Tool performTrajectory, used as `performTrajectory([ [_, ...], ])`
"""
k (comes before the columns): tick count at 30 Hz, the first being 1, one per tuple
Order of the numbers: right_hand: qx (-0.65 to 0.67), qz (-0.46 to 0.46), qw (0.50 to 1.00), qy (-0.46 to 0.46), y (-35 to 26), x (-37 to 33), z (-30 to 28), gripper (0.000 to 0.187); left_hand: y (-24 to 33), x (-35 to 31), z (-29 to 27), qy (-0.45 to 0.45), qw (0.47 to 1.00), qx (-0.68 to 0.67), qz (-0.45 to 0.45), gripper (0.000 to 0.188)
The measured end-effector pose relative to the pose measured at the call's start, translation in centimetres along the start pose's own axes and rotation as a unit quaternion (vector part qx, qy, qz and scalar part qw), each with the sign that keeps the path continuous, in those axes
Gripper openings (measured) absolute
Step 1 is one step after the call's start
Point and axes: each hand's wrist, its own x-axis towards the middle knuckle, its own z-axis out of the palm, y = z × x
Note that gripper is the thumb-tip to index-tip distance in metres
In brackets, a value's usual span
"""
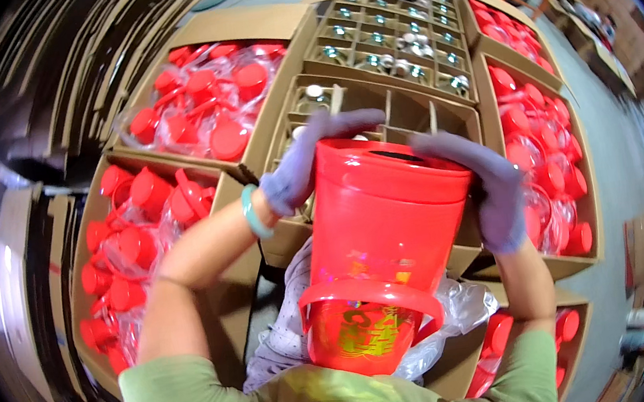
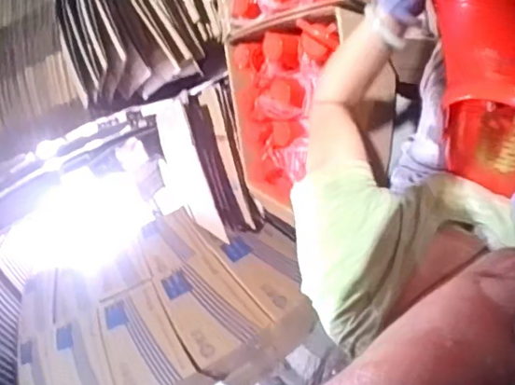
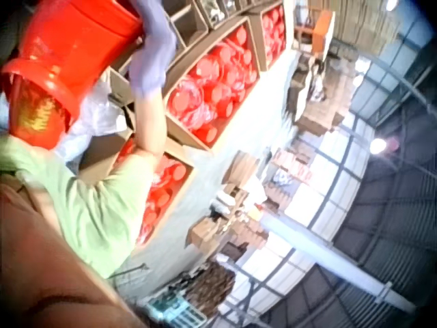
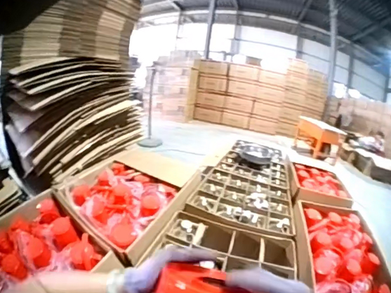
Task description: The person assembles red plastic buckets by inserting a cylindrical insert into the bucket body and securing a lid. They handle the buckets one at a time, placing the completed units into a cardboard box.
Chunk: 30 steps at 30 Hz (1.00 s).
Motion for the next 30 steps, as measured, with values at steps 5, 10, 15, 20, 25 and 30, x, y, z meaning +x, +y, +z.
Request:
performTrajectory([
  [5, 0.181, 0.024, 0.977, 0.113, 5.5, -0.3, -0.6, 0.057, 5.6, 0.3, 4.2, 0.047, 0.977, -0.168, 0.122, 0.078],
  [10, 0.177, -0.062, 0.98, 0.067, 2.4, -0.2, 0.2, 0.067, 1.9, 0.8, 1.9, 0.043, 0.994, -0.091, -0.038, 0.077],
  [15, 0.102, -0.048, 0.993, -0.035, 4.6, 1.1, -0.7, 0.065, 3.4, 1.2, 2.2, -0.018, 0.989, -0.14, 0.049, 0.064],
  [20, 0.132, 0.104, 0.977, -0.134, -1.4, 2.2, -1.1, 0.05, 0.7, 0.8, 0.8, -0.045, 0.971, -0.233, 0.019, 0.055],
  [25, -0.141, 0.157, 0.923, -0.323, -1.7, 5.0, -6.1, 0.034, 0.4, 3.1, 6.4, 0.102, 0.944, 0.167, 0.265, 0.024],
  [30, 0.007, 0.222, 0.93, -0.292, -2.5, 3.9, -3.2, 0.058, 3.3, 1.1, 10.0, 0.157, 0.968, 0.015, 0.194, 0.023],
])
